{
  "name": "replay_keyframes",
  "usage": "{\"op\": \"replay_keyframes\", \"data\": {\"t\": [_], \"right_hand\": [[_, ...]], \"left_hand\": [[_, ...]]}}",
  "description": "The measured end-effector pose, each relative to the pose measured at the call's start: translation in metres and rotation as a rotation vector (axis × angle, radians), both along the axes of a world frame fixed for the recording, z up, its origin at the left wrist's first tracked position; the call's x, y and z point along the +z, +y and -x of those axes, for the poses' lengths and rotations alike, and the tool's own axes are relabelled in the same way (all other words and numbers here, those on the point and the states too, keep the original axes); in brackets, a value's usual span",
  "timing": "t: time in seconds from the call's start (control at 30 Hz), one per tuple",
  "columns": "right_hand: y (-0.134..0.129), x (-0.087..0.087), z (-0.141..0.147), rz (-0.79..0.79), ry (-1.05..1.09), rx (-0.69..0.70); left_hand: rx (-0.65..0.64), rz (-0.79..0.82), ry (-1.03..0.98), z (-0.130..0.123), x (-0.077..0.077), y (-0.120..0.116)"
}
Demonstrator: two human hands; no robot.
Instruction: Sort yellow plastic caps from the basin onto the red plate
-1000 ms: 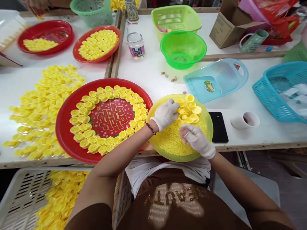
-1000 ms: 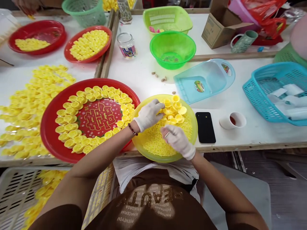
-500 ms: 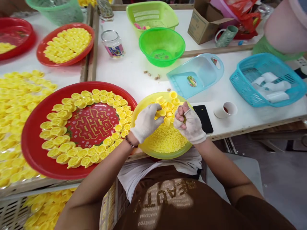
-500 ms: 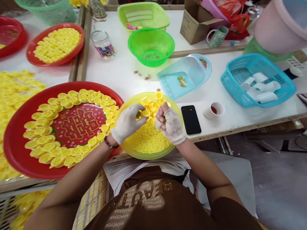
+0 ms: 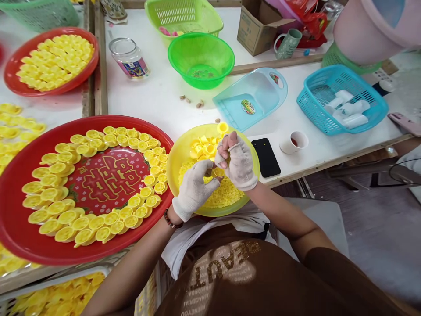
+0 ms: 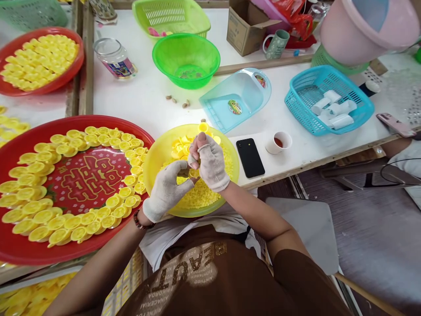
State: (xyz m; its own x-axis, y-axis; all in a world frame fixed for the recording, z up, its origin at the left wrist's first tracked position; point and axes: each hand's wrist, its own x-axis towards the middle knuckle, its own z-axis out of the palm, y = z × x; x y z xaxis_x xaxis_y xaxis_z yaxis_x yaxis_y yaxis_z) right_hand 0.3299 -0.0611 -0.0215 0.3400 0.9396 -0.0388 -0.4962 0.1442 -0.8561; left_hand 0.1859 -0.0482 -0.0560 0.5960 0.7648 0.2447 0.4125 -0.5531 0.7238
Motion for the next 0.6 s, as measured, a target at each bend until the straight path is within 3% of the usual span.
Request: {"op": "replay_keyframes", "data": {"t": [0.13, 0.37, 0.6], "right_hand": [[-0.006, 0.002, -0.008, 0.03, 0.028, 0.031], [-0.026, -0.011, -0.021, 0.126, -0.028, 0.113], [-0.017, -0.012, -0.006, -0.033, 0.009, 0.035]], "left_hand": [[0.0, -0.025, -0.036, 0.004, 0.003, -0.002], [0.016, 0.023, -0.064, 0.01, 0.003, -0.002], [-0.099, 0.029, 0.056, 0.001, -0.006, -0.008]]}}
